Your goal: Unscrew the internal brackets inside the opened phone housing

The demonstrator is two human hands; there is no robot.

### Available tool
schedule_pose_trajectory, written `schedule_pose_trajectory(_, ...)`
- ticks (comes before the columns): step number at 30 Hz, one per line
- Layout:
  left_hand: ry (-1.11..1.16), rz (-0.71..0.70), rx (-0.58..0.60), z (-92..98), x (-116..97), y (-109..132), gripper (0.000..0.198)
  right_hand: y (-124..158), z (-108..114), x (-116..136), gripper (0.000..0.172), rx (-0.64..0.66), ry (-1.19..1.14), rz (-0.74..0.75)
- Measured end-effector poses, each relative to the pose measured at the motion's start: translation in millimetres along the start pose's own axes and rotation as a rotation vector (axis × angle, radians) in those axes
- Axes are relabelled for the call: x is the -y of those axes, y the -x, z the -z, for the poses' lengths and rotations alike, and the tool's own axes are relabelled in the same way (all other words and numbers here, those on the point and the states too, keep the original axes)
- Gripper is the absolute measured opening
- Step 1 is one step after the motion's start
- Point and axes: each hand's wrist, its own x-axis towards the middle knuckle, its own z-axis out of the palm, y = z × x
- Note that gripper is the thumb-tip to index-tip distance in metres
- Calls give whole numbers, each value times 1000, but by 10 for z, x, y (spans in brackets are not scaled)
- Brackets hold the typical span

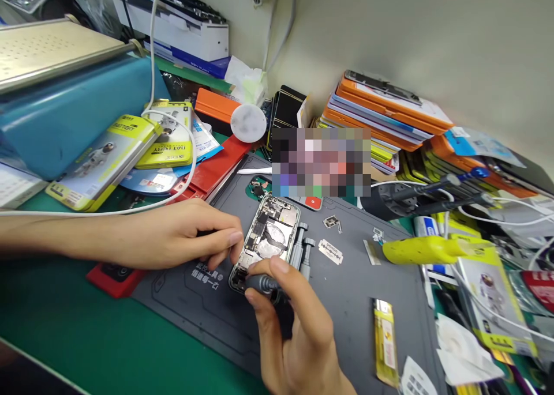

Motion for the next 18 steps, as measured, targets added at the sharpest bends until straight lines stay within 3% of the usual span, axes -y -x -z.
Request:
schedule_pose_trajectory(11,13,-43,4,8,3,-10,36,3,12,-26,84,26,74,65)
schedule_pose_trajectory(16,-7,-52,-3,10,-8,-23,35,-93,17,30,41,134,184,265)
schedule_pose_trajectory(18,-3,-51,-1,11,-10,-24,35,-112,22,49,33,127,250,280)
